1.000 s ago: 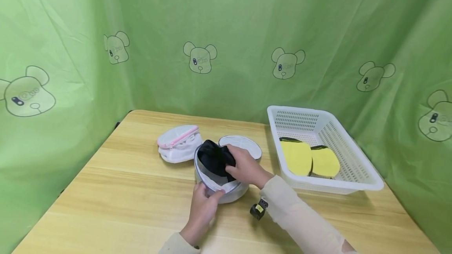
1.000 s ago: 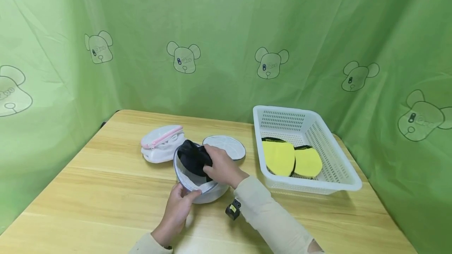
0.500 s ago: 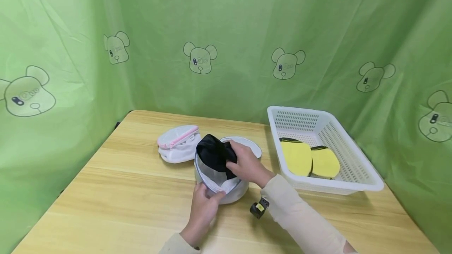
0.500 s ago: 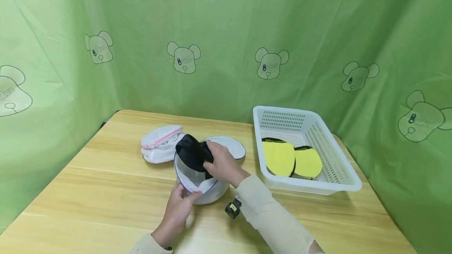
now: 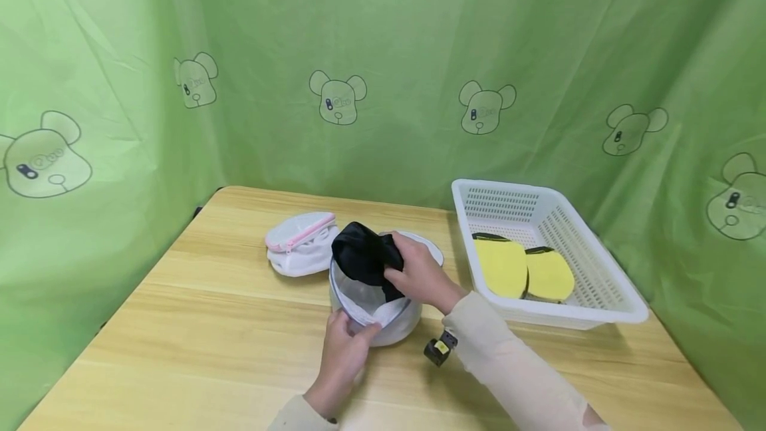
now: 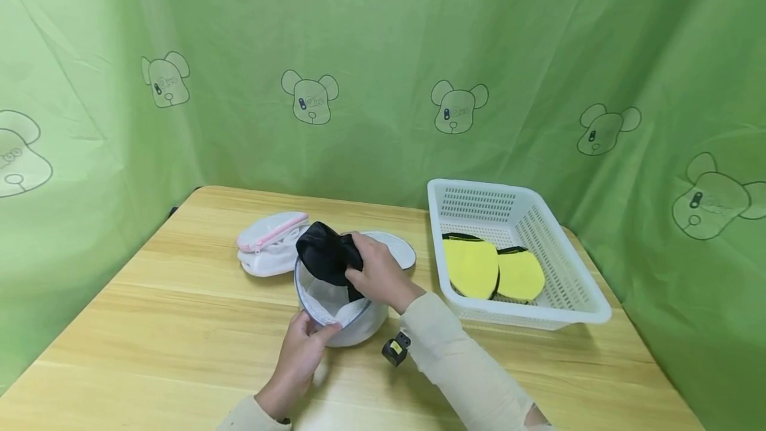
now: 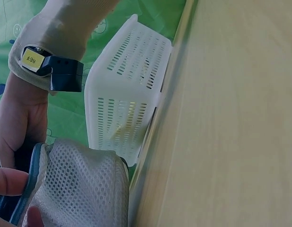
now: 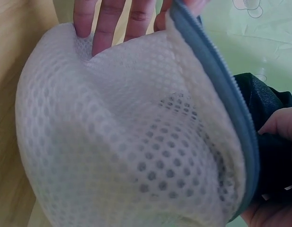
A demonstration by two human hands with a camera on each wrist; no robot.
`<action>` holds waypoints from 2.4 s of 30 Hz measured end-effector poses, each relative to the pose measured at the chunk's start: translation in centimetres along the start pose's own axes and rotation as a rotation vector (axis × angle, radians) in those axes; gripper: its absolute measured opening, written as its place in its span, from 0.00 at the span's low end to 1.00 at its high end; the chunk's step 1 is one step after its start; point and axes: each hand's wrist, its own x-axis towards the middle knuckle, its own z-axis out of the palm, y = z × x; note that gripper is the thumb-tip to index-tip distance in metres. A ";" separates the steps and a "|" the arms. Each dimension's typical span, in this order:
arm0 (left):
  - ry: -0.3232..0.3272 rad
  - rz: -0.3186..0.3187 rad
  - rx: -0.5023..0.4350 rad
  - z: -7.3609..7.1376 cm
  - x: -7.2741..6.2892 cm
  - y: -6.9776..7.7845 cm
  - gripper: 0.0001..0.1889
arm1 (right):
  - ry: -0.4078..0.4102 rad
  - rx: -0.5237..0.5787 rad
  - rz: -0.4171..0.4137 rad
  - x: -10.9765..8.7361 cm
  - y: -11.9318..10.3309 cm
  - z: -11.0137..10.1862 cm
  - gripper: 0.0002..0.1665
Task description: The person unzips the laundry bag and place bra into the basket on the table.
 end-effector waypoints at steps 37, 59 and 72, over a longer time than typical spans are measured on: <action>0.000 -0.004 -0.018 -0.1 0.0 0.0 0.27 | 0.180 -0.009 -0.016 0.4 -0.4 -1.8 0.22; -0.019 -0.012 0.011 -0.2 0.0 -0.2 0.28 | 0.221 -0.013 -0.008 0.5 0.1 -3.7 0.25; -0.032 -0.023 0.019 -0.3 0.0 -0.2 0.29 | 0.262 -0.072 0.061 -0.3 0.8 -5.2 0.24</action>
